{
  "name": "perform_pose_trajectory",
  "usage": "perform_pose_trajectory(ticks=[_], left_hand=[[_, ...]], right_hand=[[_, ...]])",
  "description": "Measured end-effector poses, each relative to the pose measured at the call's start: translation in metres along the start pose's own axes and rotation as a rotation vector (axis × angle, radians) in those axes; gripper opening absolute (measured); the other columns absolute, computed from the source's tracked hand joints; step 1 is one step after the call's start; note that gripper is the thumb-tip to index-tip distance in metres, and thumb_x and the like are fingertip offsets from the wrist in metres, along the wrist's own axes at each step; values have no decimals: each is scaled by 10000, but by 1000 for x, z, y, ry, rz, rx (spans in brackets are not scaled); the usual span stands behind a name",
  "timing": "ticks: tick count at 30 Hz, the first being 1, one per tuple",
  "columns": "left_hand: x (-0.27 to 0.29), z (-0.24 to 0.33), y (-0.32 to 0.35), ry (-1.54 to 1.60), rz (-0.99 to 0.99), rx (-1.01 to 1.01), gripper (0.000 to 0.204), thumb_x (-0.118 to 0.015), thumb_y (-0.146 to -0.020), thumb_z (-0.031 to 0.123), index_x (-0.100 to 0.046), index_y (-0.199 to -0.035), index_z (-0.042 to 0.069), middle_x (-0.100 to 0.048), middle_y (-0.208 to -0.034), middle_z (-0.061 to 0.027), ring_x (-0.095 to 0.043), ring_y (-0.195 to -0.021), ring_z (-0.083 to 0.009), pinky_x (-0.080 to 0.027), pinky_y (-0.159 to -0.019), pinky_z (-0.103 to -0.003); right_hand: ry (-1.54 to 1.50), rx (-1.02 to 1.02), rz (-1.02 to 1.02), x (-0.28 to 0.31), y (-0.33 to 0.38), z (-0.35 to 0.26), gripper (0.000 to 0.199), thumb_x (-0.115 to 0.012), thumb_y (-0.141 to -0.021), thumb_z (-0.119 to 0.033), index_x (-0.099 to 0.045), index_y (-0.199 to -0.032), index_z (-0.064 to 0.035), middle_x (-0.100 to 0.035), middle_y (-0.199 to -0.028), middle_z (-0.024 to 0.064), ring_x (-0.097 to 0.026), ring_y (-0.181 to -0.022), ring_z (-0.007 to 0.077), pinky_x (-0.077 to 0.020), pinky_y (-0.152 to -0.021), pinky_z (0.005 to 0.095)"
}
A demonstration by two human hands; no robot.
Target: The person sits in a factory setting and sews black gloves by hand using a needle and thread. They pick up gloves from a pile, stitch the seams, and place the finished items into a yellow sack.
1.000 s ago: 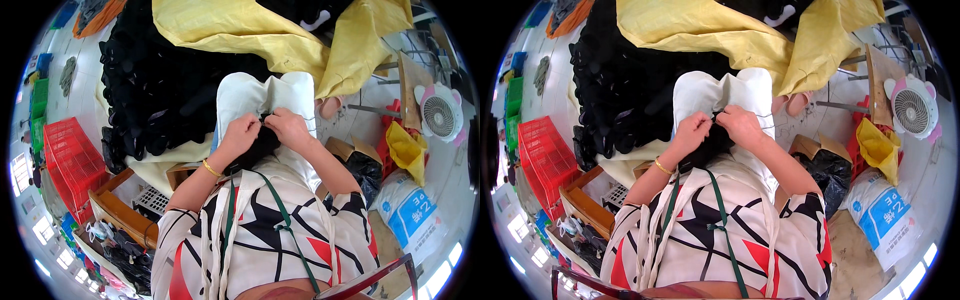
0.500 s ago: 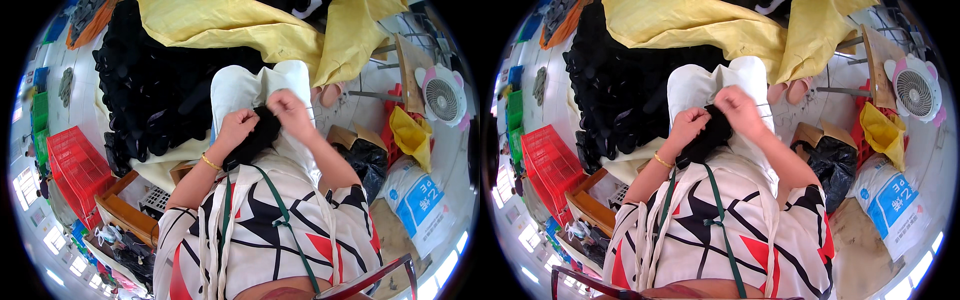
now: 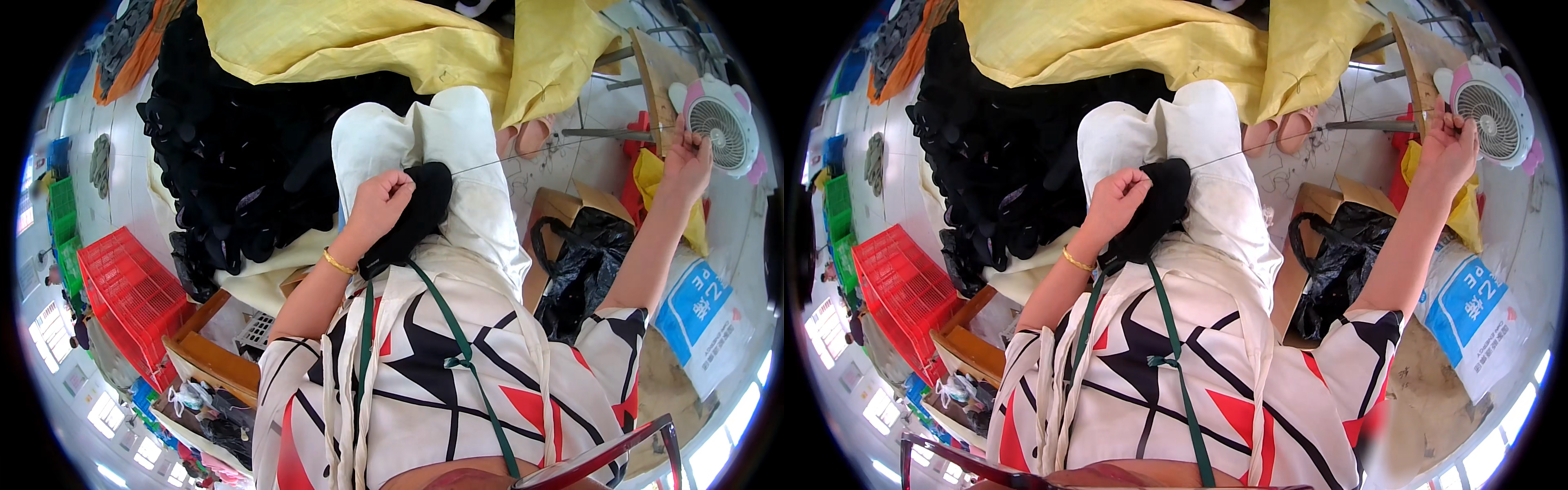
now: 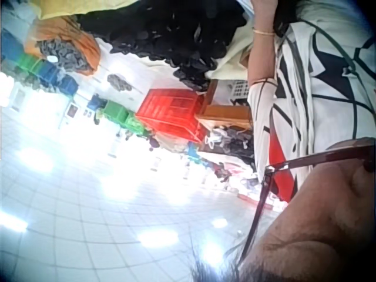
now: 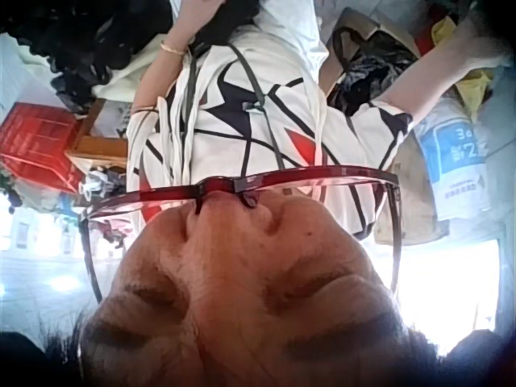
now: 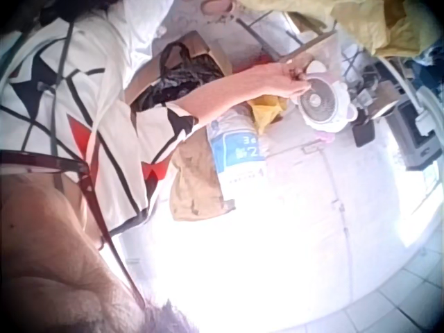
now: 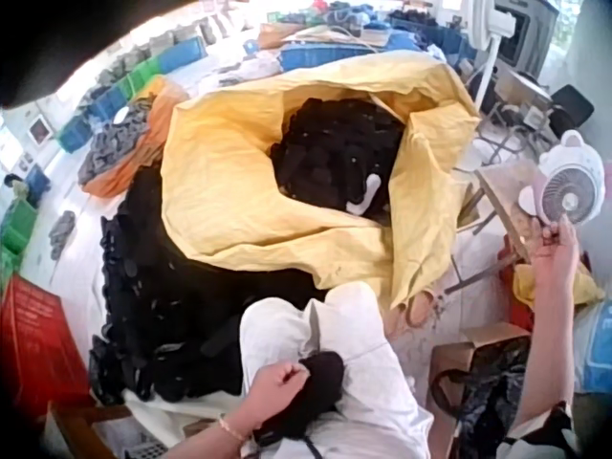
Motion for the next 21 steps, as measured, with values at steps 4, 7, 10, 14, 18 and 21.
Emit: perform_pose_trajectory(ticks=[4,7,10,14,18,21], left_hand=[[4,38,9,-279,105,-258,49,-648,-853,69,-653,-893,43,-650,-775,-91,-604,-638,-219,-481,-593,-308],[5,53,15,-414,173,-366,51,-675,-833,99,-667,-881,82,-645,-785,-95,-617,-671,-282,-492,-591,-358],[2,58,15,-542,189,-444,48,-689,-835,139,-671,-865,106,-631,-761,-73,-622,-690,-289,-492,-587,-389],[-9,57,11,-719,139,-471,77,-668,-851,163,-635,-805,111,-600,-716,-58,-608,-674,-292,-499,-590,-398],[-22,62,6,-876,72,-464,122,-644,-851,178,-591,-760,116,-573,-740,-46,-601,-717,-280,-507,-588,-393],[-28,74,13,-886,86,-598,91,-644,-824,172,-597,-759,130,-556,-806,-45,-600,-804,-266,-509,-595,-388]], right_hand=[[67,24,96,37,1,12,131,-517,-974,-17,-490,-847,-1,-494,-764,80,-512,-719,179,-485,-1031,567],[79,9,113,47,2,17,130,-533,-968,-21,-507,-842,-2,-499,-759,74,-521,-721,170,-500,-1013,565],[50,-15,74,42,-1,12,128,-534,-970,-26,-525,-845,2,-505,-749,73,-520,-711,173,-493,-1020,571],[32,-4,-66,4,-10,-17,126,-536,-972,-28,-546,-851,6,-520,-731,71,-508,-689,178,-474,-1034,586],[43,48,-197,-46,-14,-56,116,-539,-972,-30,-567,-862,-7,-534,-731,72,-487,-663,166,-458,-1042,586],[143,104,-222,-72,-12,-83,128,-544,-963,-21,-556,-837,-8,-511,-715,64,-482,-662,155,-466,-1041,561]])
Point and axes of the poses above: each hand's wrist, its own y-axis away from the middle knuckle, its own x-axis out of the back of the hand, z = x × y, the point moved 10 cm from there along -y, towards the middle knuckle
